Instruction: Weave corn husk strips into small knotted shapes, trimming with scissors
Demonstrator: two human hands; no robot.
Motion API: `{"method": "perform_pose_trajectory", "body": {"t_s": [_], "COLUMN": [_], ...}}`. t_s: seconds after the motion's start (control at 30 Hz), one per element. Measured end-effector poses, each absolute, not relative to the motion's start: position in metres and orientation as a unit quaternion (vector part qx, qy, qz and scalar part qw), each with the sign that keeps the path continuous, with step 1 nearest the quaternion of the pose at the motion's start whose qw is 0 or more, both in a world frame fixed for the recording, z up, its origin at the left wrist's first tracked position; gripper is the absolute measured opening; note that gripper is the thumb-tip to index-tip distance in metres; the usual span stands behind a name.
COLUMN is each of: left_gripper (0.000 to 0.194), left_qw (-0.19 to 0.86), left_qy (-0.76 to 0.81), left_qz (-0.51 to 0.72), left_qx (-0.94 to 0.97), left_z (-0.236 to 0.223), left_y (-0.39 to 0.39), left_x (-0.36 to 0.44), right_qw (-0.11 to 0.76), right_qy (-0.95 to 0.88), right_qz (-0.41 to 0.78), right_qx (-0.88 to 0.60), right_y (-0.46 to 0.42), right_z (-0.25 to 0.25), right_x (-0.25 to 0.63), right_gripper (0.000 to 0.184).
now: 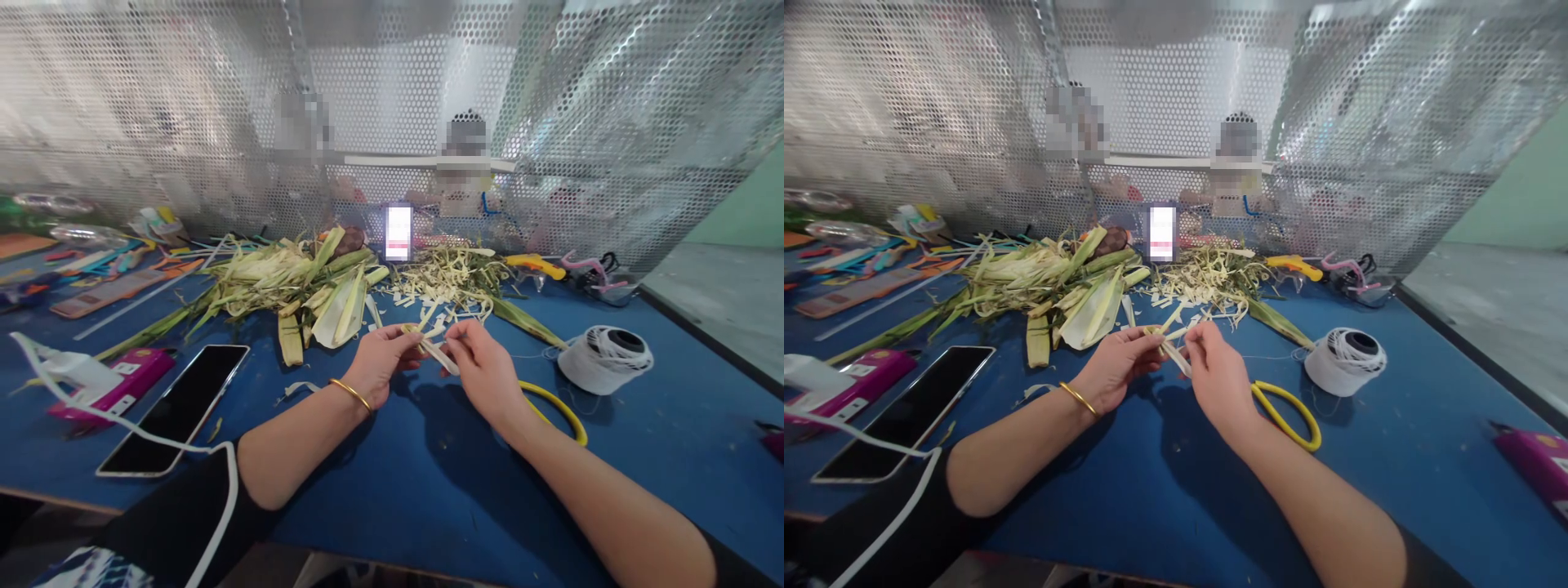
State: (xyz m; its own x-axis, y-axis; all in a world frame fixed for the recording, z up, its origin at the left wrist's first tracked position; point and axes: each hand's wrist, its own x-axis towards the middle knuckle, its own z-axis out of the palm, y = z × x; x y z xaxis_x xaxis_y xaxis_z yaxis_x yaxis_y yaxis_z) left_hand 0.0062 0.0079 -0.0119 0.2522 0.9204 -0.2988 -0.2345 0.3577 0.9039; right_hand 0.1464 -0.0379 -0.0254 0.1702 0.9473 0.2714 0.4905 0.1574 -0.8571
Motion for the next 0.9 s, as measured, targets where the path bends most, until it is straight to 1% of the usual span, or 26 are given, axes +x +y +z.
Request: {"method": "perform_pose_trajectory", "body": {"t_s": [0.1, 0.17, 0.27, 0.37, 0.47, 0.53, 0.6, 0.67, 0.8, 0.9], "left_gripper": [0.004, 0.004, 0.006, 0.013, 0.014, 0.010, 0.006, 0.006, 0.009, 0.014], "left_qw": [0.687, 0.680, 0.669, 0.668, 0.668, 0.666, 0.667, 0.668, 0.673, 0.687], "left_qy": [0.450, 0.456, 0.465, 0.450, 0.429, 0.423, 0.417, 0.406, 0.383, 0.367], "left_qz": [0.421, 0.424, 0.425, 0.422, 0.409, 0.393, 0.370, 0.348, 0.325, 0.323], "left_qx": [0.386, 0.387, 0.396, 0.417, 0.450, 0.472, 0.494, 0.517, 0.543, 0.538], "left_z": [-0.011, -0.011, -0.013, -0.016, -0.017, -0.016, -0.014, -0.012, -0.012, -0.012], "left_y": [0.011, 0.011, 0.011, 0.009, 0.006, 0.003, 0.001, 0.000, -0.002, -0.003], "left_x": [0.004, 0.004, 0.004, 0.005, 0.006, 0.007, 0.007, 0.007, 0.006, 0.005], "right_qw": [0.384, 0.320, 0.258, 0.250, 0.312, 0.366, 0.393, 0.382, 0.312, 0.283], "right_qy": [-0.740, -0.807, -0.849, -0.862, -0.840, -0.810, -0.783, -0.766, -0.742, -0.717], "right_qz": [0.092, -0.011, -0.115, -0.177, -0.182, -0.145, -0.104, -0.082, -0.080, -0.074], "right_qx": [-0.544, -0.496, -0.447, -0.404, -0.404, -0.434, -0.471, -0.510, -0.588, -0.632], "right_y": [-0.041, -0.041, -0.038, -0.037, -0.039, -0.040, -0.039, -0.036, -0.033, -0.034], "right_z": [-0.020, -0.018, -0.018, -0.018, -0.015, -0.013, -0.013, -0.014, -0.019, -0.020], "right_x": [0.149, 0.151, 0.154, 0.154, 0.153, 0.153, 0.155, 0.157, 0.159, 0.158], "right_gripper": [0.023, 0.028, 0.026, 0.024, 0.020, 0.017, 0.015, 0.015, 0.022, 0.024]}}
